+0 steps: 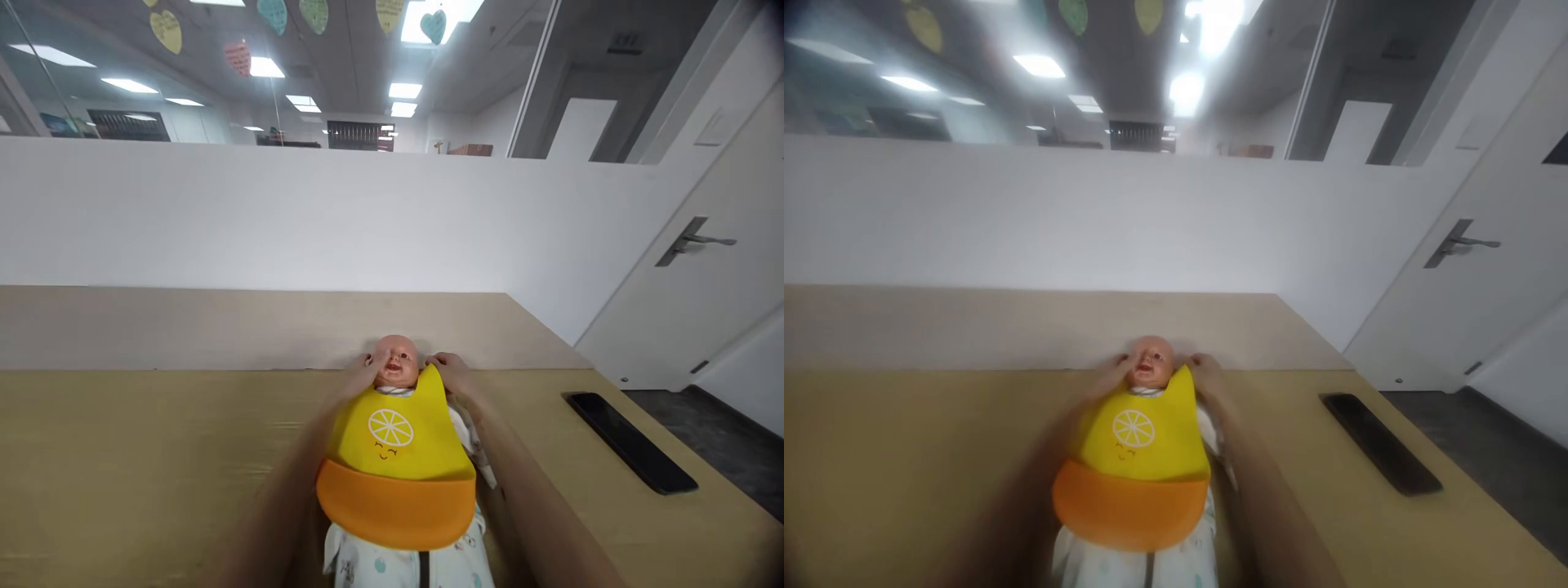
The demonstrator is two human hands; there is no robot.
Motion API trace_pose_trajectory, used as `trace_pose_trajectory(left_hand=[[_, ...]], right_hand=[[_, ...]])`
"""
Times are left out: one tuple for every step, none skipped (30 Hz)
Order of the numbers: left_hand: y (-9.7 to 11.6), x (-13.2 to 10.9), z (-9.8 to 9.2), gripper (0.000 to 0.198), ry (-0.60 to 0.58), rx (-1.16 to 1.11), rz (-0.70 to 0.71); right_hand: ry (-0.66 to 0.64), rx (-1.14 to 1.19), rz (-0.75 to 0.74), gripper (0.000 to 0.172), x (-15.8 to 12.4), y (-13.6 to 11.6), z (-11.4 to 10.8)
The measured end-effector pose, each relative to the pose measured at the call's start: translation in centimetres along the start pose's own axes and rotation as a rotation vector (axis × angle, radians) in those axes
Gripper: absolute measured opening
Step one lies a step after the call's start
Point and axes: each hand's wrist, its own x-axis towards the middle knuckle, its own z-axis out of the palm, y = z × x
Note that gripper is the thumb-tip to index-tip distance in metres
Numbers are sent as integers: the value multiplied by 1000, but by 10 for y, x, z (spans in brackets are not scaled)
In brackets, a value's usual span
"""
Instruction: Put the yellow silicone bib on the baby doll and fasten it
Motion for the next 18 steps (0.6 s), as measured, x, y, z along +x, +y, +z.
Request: trace_pose_trajectory(left_hand=[[1,1,3,75,10,-19,-3],[3,1,5,74,15,-47,-5],[4,0,6,72,15,-80,-6],[6,-2,6,69,8,-114,-5],[7,-4,5,66,2,-145,-8],[9,-7,4,63,-4,-174,-11],[9,-9,3,60,-11,-201,-13],[10,-10,2,58,-19,-226,-15],[9,-11,2,56,-27,-253,-16],[8,-10,1,55,-36,-283,-12],[6,-8,1,54,-45,-317,-4],[4,-6,1,54,-57,-354,10],[2,-4,2,54,-71,-389,33],[1,-2,2,54,-85,-420,64],[0,-1,1,55,-103,-442,104],[2,-1,1,55,-128,-452,148],[4,-3,0,55,-152,-451,193],[8,-5,-1,56,-169,-440,234]], right_hand=[[-2,19,1,9,1,-2,1],[-7,35,-2,7,3,-4,2],[-11,45,-7,6,4,-5,3],[-15,51,-13,6,6,-6,5],[-17,55,-19,7,9,-5,6],[-18,61,-24,7,11,-4,7],[-20,66,-29,8,14,-2,8],[-23,70,-32,9,16,1,9],[-28,72,-33,10,20,3,10],[-35,73,-34,13,23,6,10],[-44,71,-34,15,26,8,10],[-54,70,-34,18,29,11,10],[-65,66,-34,19,31,12,9],[-74,60,-32,20,33,13,8],[-82,51,-33,20,34,14,7],[-86,39,-36,18,34,14,7],[-87,25,-45,15,33,13,7],[-86,11,-58,11,31,12,8]])
